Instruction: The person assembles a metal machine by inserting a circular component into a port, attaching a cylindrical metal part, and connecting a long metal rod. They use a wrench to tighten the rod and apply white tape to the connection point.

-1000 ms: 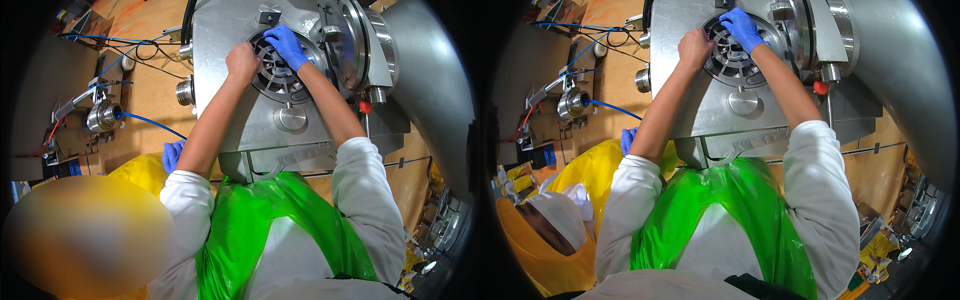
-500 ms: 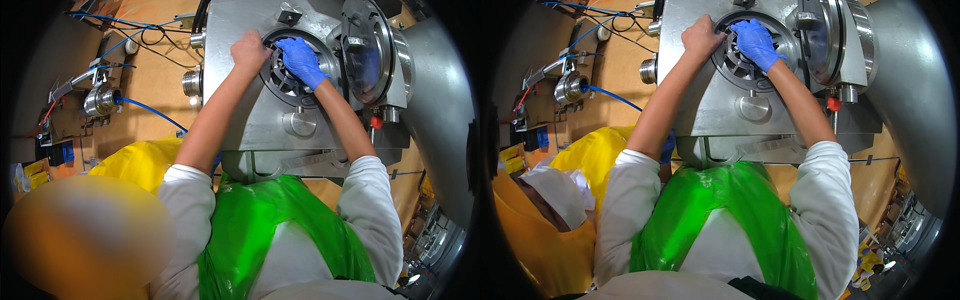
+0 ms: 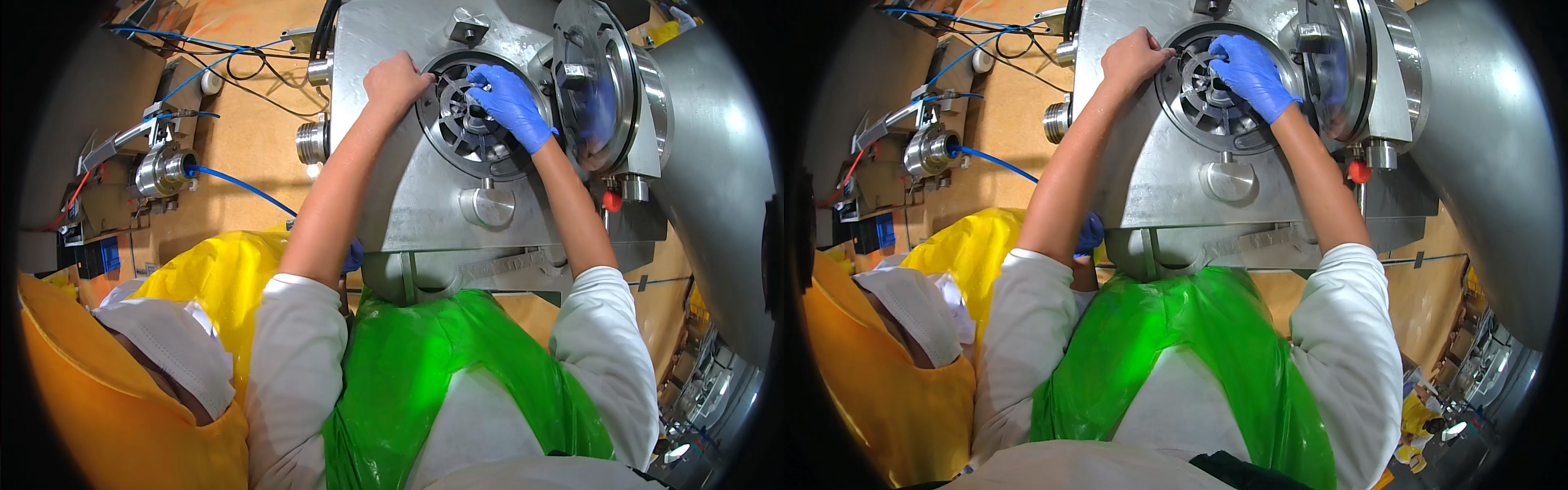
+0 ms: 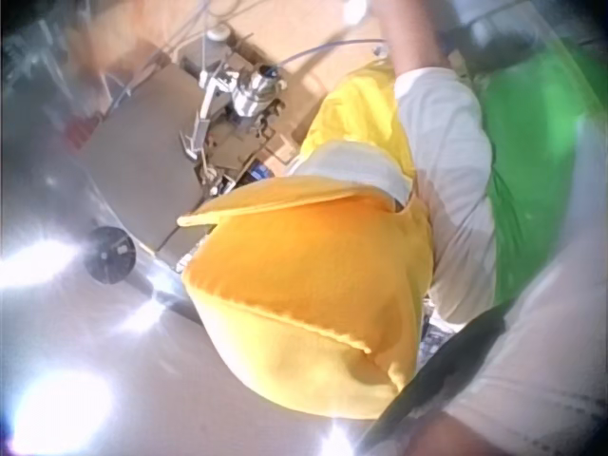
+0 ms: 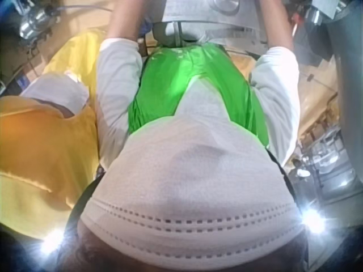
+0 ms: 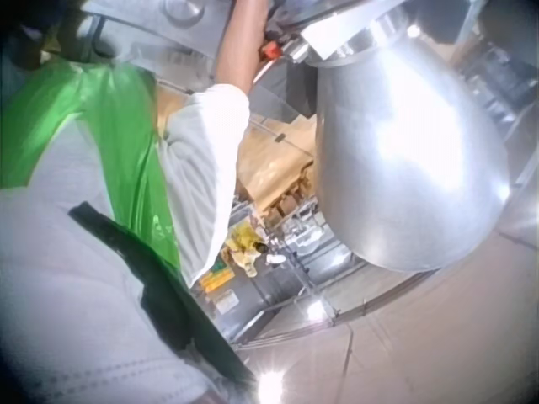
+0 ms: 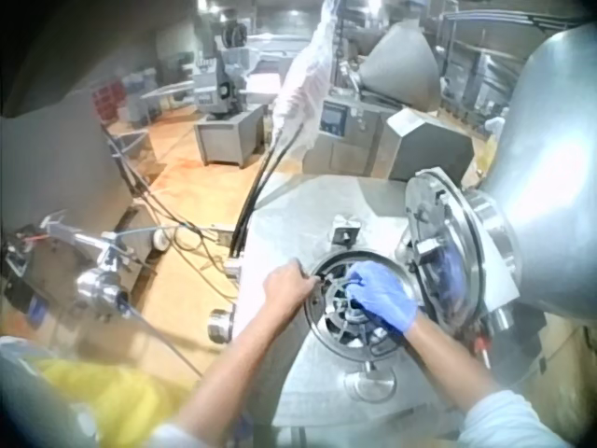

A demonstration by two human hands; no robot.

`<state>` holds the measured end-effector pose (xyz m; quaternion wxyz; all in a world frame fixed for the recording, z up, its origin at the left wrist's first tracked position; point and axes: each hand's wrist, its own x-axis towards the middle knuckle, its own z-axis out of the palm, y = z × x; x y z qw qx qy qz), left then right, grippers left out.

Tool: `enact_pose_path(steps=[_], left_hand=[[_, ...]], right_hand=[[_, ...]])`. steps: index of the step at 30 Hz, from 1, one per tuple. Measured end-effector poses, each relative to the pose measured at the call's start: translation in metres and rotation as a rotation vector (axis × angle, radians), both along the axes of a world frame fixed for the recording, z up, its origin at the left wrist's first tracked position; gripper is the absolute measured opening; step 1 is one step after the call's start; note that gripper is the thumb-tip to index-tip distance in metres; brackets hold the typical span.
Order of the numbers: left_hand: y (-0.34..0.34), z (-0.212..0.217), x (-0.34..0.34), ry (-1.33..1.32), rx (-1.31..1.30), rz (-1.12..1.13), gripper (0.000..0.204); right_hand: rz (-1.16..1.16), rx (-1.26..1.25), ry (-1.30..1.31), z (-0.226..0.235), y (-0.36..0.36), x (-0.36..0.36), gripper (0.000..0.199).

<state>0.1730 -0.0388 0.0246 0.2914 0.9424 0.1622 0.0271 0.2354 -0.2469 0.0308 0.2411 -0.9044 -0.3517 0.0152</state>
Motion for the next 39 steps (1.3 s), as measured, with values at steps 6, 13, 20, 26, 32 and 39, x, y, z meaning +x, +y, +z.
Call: enact_pose_path(steps=[6,13,20,26,32,39], left_hand=[[-0.033,-0.007,-0.007,-0.186,0.184,-0.082,0.079],[-0.043,-0.006,-0.013,-0.199,0.177,-0.102,0.071],[-0.03,-0.003,-0.009,-0.13,0.082,-0.134,0.068],[-0.044,0.001,-0.013,-0.172,0.133,-0.13,0.063],[-0.043,-0.014,-0.022,-0.312,0.27,-0.432,0.023],[-0.047,-0.01,-0.013,-0.264,0.403,-0.539,0.013]], right_hand=[[-0.046,0.054,0.063,-0.013,-0.019,-0.009,0.029],[0.026,0.019,-0.083,-0.014,-0.008,-0.014,0.022],[-0.116,-0.014,0.018,-0.029,0.012,0.004,0.018],[-0.152,0.259,0.019,-0.031,-0.007,-0.007,0.025],[-0.173,0.088,0.131,-0.008,-0.045,-0.048,0.022],[-0.044,0.021,-0.014,-0.038,-0.041,-0.05,0.027]])
